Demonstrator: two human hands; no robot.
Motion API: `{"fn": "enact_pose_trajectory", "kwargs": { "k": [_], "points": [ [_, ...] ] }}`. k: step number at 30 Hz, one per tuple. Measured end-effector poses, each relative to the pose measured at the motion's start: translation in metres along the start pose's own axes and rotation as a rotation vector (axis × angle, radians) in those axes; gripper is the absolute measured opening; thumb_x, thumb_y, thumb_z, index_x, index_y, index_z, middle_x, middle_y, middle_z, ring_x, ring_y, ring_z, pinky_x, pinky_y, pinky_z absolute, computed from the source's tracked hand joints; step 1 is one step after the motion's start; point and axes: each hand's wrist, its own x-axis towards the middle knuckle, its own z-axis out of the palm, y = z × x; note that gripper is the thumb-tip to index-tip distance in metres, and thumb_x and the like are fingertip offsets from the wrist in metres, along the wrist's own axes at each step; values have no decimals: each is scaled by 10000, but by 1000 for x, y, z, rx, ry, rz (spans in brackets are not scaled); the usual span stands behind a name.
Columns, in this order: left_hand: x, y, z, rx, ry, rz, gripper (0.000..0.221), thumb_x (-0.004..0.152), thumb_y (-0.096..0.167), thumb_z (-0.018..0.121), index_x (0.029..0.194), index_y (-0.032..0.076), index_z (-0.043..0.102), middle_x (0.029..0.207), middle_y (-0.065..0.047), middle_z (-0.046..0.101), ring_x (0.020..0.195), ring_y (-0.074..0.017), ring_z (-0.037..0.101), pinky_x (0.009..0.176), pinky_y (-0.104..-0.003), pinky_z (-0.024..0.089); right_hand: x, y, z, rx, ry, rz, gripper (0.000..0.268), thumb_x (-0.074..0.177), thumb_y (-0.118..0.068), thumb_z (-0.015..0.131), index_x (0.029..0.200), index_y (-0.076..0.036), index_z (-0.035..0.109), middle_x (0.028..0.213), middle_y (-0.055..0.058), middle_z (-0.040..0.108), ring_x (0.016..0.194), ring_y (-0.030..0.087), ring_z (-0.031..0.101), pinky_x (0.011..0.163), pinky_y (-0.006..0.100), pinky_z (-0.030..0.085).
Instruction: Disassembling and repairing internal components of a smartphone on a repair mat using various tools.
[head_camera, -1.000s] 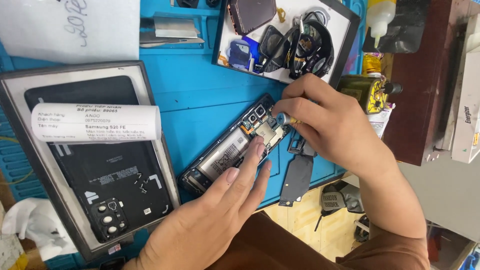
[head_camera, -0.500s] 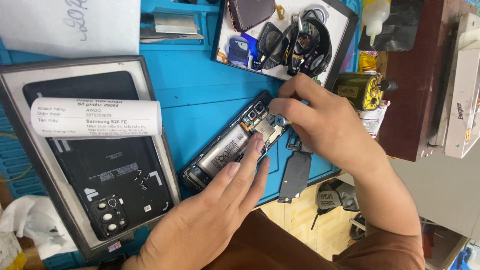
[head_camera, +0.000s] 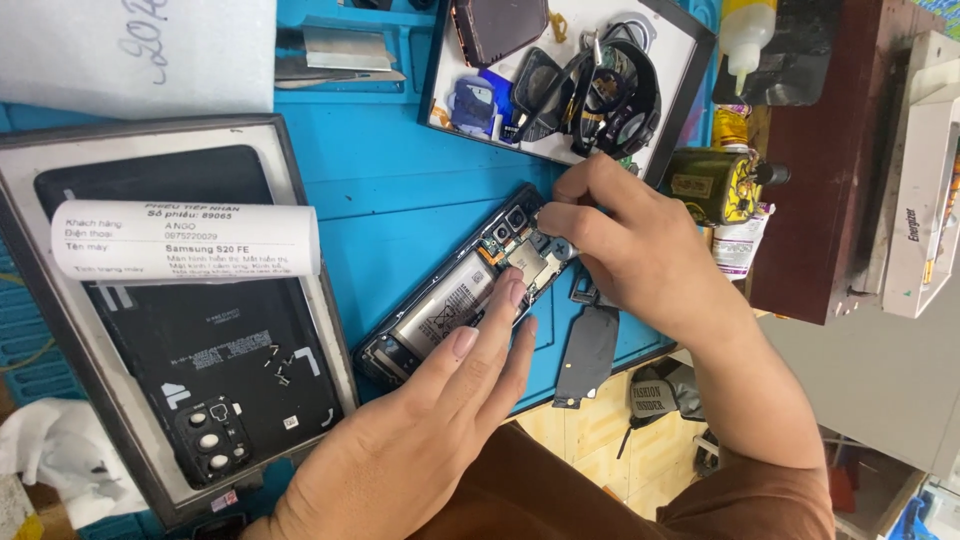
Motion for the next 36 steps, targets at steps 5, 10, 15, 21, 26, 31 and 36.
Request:
{"fn": "enact_pose_trajectory", "kwargs": {
  "k": [5, 10, 15, 21, 26, 31, 36],
  "points": [
    [0, -1, 0, -16, -2, 9, 601, 909, 379, 134, 1405, 175, 406, 1471, -179, 384, 1393, -256, 274, 1132, -446, 37, 5, -4, -4, 134, 50, -23, 338, 874, 221, 394, 1055, -59, 448, 988, 138, 445, 841, 295, 472, 618, 362, 367],
    [2, -1, 1, -9, 21, -14, 582, 908, 344, 156, 1393, 169, 426, 1463, -169, 401, 1390, -237, 282, 1121, -442, 46, 0, -9, -5, 287, 213, -45, 105, 971, 52, 422, 1046, -1, 474, 995, 181, 538, 925, 303, 545, 811, 372, 468],
    [3, 1, 4, 1, 13, -25, 644, 889, 439, 127, 1389, 182, 440, 1463, -129, 415, 1387, -214, 285, 1134, -461, 17, -23, -2, 16, 101, 473, -159, 198, 975, -165, 423, 960, -26, 564, 1026, 220, 601, 777, 221, 656, 618, 266, 531],
    [6, 0, 12, 3, 127, -47, 474, 990, 407, 235, 1316, 230, 530, 1358, -66, 553, 1333, -173, 378, 1138, -462, 85, -19, -11, 15, -34, 432, -188, 236, 961, -192, 429, 933, -15, 584, 1026, 169, 641, 805, 282, 666, 670, 299, 550],
    [9, 3, 18, -6, 146, -71, 446, 1007, 430, 247, 1302, 253, 530, 1339, -37, 562, 1311, -142, 400, 1142, -476, 60, -18, -10, 15, -54, 416, -159, 227, 964, -205, 432, 954, -24, 568, 1049, 178, 643, 800, 267, 662, 642, 293, 535],
    [9, -3, 18, 14, 198, -63, 472, 1035, 441, 204, 1261, 218, 553, 1292, -26, 614, 1292, -103, 434, 1130, -436, 102, -16, -10, 14, 19, 393, -117, 236, 964, -201, 414, 963, -8, 550, 1063, 202, 632, 799, 275, 652, 674, 307, 567],
    [9, -3, 19, 29, 180, -38, 460, 1032, 403, 211, 1273, 182, 535, 1314, -33, 595, 1304, -100, 418, 1127, -442, 85, -15, -12, 13, 3, 395, -116, 233, 958, -199, 416, 938, -8, 548, 1045, 193, 647, 790, 261, 650, 653, 296, 549]
  ]
}}
